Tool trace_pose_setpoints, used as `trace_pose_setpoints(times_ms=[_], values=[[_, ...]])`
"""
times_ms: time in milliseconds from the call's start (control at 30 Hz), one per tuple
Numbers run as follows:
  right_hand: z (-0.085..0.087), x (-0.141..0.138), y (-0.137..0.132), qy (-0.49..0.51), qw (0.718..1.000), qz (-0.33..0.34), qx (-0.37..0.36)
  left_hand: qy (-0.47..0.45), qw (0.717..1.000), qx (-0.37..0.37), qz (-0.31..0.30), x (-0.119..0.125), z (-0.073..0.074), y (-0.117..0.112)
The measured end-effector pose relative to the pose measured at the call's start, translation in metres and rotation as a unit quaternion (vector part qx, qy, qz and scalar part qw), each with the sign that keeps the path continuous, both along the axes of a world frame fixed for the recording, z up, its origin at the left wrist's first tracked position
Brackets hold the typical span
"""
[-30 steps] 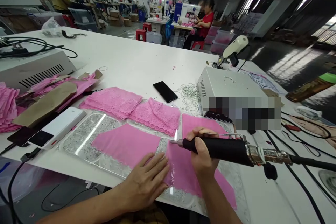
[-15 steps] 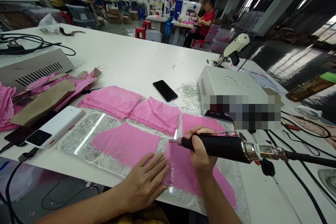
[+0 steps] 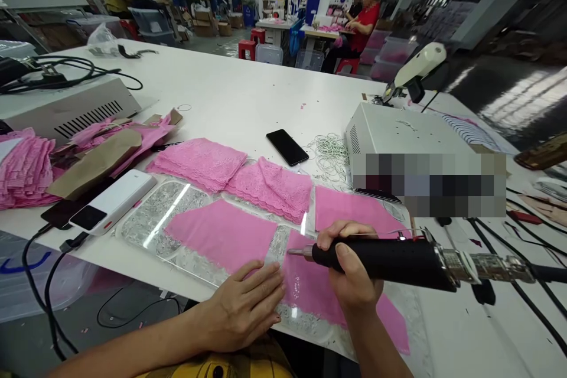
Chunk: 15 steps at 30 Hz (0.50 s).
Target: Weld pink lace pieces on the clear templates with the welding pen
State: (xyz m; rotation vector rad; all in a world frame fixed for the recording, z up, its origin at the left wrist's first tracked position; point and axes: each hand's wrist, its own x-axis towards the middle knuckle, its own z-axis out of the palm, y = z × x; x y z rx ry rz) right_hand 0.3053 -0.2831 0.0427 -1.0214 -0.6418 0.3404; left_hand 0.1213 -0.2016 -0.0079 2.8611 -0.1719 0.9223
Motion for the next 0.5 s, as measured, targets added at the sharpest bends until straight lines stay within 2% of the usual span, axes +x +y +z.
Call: trace_pose_setpoints(times_ms=[367, 500], values=[[0.0005, 0.0, -0.0028, -0.018, 1.0, 0.019, -0.006, 0.004, 1.0, 0.002, -0.008, -0.0029, -0.0015, 0.0008], [0.0007, -0.0009, -0.0066, -0.007, 0.998, 0.057, 0.009, -0.011, 1.0, -0.005, -0.018, -0.0042, 0.0031, 0.0014]])
